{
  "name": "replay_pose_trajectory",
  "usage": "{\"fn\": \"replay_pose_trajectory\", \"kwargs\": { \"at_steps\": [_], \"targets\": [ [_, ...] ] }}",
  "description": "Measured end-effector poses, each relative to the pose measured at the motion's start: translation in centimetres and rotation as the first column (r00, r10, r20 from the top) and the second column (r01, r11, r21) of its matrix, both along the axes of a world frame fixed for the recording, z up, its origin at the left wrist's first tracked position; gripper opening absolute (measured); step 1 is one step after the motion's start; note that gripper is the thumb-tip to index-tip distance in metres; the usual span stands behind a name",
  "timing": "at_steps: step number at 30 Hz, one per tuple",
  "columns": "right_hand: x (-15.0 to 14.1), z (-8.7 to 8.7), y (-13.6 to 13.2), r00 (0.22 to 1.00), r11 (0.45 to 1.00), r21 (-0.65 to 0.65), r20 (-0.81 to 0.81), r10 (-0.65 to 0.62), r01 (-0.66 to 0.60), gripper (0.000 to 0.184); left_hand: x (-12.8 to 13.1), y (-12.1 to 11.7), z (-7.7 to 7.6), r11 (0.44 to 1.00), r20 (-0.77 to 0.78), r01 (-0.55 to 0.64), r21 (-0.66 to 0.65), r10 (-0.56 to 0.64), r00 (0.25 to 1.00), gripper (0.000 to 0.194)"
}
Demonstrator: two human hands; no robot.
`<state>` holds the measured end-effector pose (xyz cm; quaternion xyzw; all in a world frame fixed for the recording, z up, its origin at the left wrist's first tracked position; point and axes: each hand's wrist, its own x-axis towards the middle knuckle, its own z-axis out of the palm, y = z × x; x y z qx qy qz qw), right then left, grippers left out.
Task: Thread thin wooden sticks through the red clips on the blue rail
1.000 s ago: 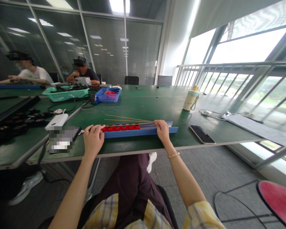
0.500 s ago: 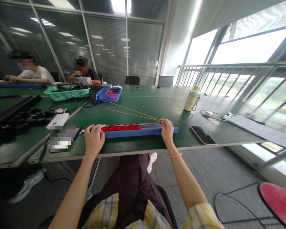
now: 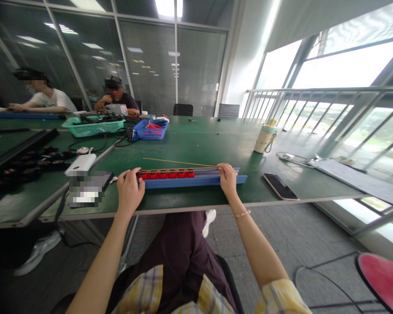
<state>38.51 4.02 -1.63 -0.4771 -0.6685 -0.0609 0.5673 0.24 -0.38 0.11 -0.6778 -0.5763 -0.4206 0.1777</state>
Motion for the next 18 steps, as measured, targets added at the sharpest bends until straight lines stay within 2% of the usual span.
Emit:
{"fn": "replay_pose_trajectory", "kwargs": {
  "at_steps": [7,18],
  "targets": [
    [-0.02,-0.45,0.40,0.999,1.000,0.018,0.035,0.014,-0.015,0.025,-0.20,0.29,-0.36,1.000,-0.005,0.004,0.024,-0.004,1.000,0.029],
    [-0.12,-0.39,0.35,0.999,1.000,0.016,0.041,0.000,-0.001,0.026,-0.15,0.14,-0.28,1.000,-0.014,-0.001,0.027,0.002,1.000,0.030]
  ]
}}
